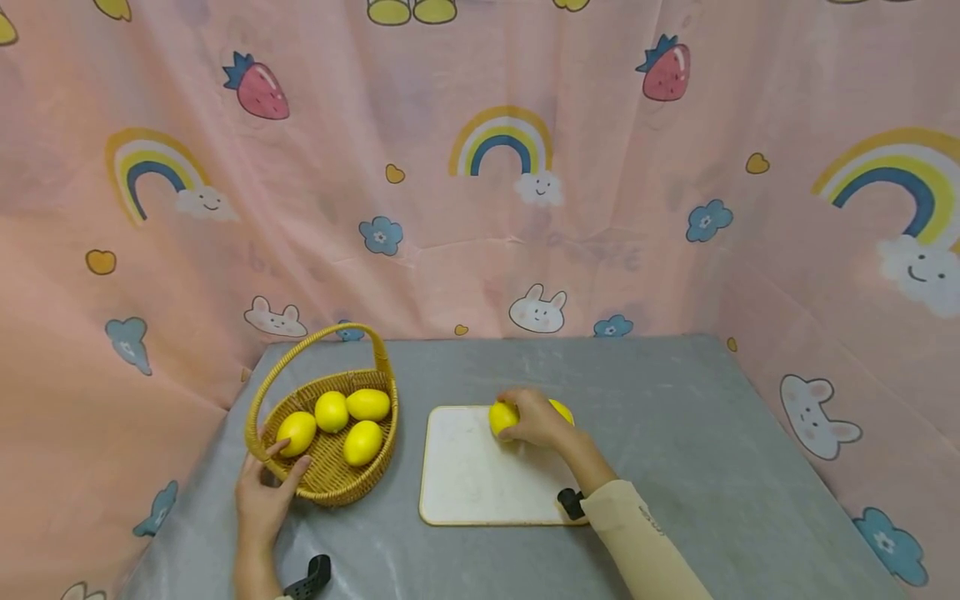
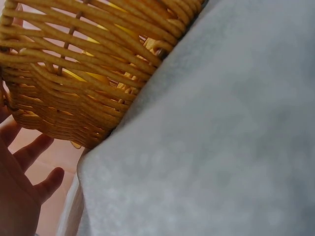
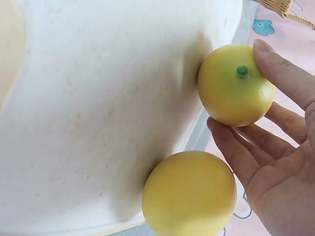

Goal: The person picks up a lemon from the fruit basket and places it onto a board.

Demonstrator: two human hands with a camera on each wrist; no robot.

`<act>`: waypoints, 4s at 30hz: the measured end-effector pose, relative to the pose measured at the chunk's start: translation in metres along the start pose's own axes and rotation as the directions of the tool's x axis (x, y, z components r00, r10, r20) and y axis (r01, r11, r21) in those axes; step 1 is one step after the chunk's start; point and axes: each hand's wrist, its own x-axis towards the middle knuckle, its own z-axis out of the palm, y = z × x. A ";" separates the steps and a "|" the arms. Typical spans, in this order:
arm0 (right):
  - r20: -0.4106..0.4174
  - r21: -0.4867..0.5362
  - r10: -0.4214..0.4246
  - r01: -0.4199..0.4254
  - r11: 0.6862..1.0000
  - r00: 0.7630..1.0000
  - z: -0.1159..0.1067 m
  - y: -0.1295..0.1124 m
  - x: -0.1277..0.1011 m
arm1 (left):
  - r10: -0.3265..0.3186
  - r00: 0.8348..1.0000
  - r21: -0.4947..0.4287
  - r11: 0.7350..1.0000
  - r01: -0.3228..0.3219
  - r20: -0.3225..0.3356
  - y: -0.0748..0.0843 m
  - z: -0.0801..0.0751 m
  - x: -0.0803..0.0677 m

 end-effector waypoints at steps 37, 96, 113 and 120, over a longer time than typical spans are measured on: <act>0.055 -0.039 0.030 -0.028 0.999 0.998 -0.011 -0.011 0.001 | -0.014 1.000 0.015 1.000 0.014 0.009 -0.004 0.000 0.001; 0.076 -0.240 -0.052 0.069 0.968 0.996 -0.011 -0.001 -0.005 | -0.040 0.999 -0.001 0.999 0.040 0.006 -0.003 0.002 0.001; 0.077 -0.193 -0.054 0.068 0.979 0.996 -0.009 -0.002 -0.003 | -0.021 1.000 -0.004 1.000 0.021 0.008 -0.005 0.001 0.001; -0.027 -0.004 -0.061 0.061 0.998 0.998 -0.014 -0.007 0.002 | -0.052 0.999 0.013 0.999 0.052 0.018 -0.006 0.000 0.002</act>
